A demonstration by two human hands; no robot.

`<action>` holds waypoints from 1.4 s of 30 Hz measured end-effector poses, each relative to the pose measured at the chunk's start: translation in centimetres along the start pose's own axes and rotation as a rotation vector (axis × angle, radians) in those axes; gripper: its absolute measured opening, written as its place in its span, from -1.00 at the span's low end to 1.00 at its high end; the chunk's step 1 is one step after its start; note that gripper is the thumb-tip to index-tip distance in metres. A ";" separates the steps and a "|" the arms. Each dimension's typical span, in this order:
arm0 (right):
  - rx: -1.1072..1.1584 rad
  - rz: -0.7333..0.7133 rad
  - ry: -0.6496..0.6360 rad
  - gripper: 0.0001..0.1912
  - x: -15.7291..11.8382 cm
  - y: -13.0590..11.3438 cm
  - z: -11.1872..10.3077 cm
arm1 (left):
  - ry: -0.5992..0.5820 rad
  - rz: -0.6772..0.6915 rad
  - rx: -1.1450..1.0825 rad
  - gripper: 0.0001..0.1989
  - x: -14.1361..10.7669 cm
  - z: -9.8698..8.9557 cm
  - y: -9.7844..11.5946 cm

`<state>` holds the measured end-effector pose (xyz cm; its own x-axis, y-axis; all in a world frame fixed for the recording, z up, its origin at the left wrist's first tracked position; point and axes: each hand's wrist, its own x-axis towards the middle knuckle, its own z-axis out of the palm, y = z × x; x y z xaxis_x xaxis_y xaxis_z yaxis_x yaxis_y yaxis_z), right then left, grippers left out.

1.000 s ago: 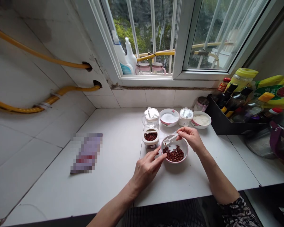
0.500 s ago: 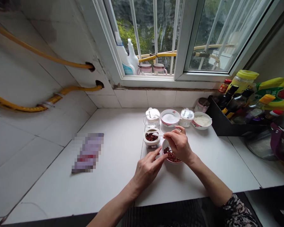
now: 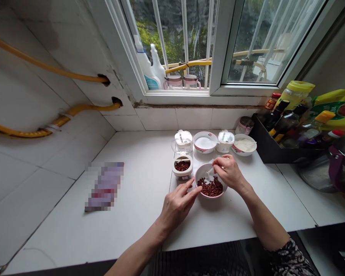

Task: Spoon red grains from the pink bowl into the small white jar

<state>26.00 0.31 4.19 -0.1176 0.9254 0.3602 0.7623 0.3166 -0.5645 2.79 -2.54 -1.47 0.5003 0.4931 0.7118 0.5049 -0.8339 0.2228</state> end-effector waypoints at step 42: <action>0.384 -0.080 0.221 -0.90 0.6 -4.4 2.6 | 0.033 0.014 0.030 -0.74 0.1 0.1 0.1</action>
<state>20.96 -0.02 4.92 0.0039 0.8415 0.5403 0.4602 0.4782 -0.7480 2.91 -2.51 -1.43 0.4843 0.4728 0.7362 0.5191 -0.8326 0.1932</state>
